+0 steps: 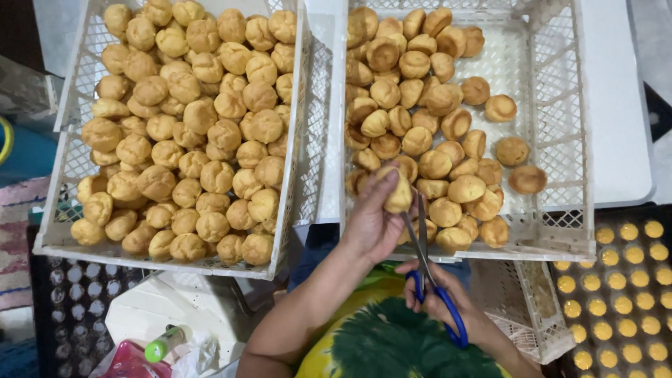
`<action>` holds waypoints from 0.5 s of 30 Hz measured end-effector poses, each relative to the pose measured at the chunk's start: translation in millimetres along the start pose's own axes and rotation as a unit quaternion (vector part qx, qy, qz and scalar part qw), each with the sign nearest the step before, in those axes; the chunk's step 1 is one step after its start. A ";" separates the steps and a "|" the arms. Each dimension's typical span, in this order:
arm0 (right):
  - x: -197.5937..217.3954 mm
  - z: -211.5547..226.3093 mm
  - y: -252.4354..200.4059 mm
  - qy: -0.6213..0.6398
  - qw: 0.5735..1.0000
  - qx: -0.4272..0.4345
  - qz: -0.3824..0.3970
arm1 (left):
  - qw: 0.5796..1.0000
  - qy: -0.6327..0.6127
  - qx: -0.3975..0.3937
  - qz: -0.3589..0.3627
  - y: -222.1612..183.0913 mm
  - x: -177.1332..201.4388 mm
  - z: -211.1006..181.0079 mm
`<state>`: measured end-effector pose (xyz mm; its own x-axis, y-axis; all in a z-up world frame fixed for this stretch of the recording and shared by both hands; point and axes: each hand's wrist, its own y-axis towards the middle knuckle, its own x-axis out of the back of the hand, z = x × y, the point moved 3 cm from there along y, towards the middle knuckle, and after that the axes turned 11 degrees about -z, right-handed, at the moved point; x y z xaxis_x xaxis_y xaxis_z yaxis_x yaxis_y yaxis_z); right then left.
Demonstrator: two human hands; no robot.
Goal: Cutting a slit in small pastries using scissors to prepare them for filling
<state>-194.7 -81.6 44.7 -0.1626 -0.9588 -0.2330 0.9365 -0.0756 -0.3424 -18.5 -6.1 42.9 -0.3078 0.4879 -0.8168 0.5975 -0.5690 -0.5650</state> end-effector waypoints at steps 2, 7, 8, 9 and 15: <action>2.5 -5.5 4.9 0.047 0.999 0.009 -0.018 | 0.998 0.050 -0.026 -0.031 1.3 8.8 13.8; 2.2 -7.7 4.8 0.002 0.998 0.033 -0.048 | 0.997 0.050 -0.032 -0.049 -1.1 7.7 18.7; 1.5 -7.4 5.2 0.008 0.998 0.042 -0.047 | 0.998 0.041 -0.029 -0.040 -0.8 7.8 17.7; 3.4 -12.6 4.0 0.009 0.998 0.042 -0.047 | 0.998 0.041 -0.029 -0.041 2.9 10.6 17.7; 8.7 -20.6 -2.2 0.023 0.998 -0.007 -0.066 | 0.986 0.144 -0.085 -0.023 10.7 14.4 -6.0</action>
<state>-204.7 -84.1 24.6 -0.2990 -0.9271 -0.2260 0.9012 -0.1965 -0.3863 -12.1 -1.1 25.8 -0.1286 0.6926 -0.7098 0.7108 -0.4347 -0.5529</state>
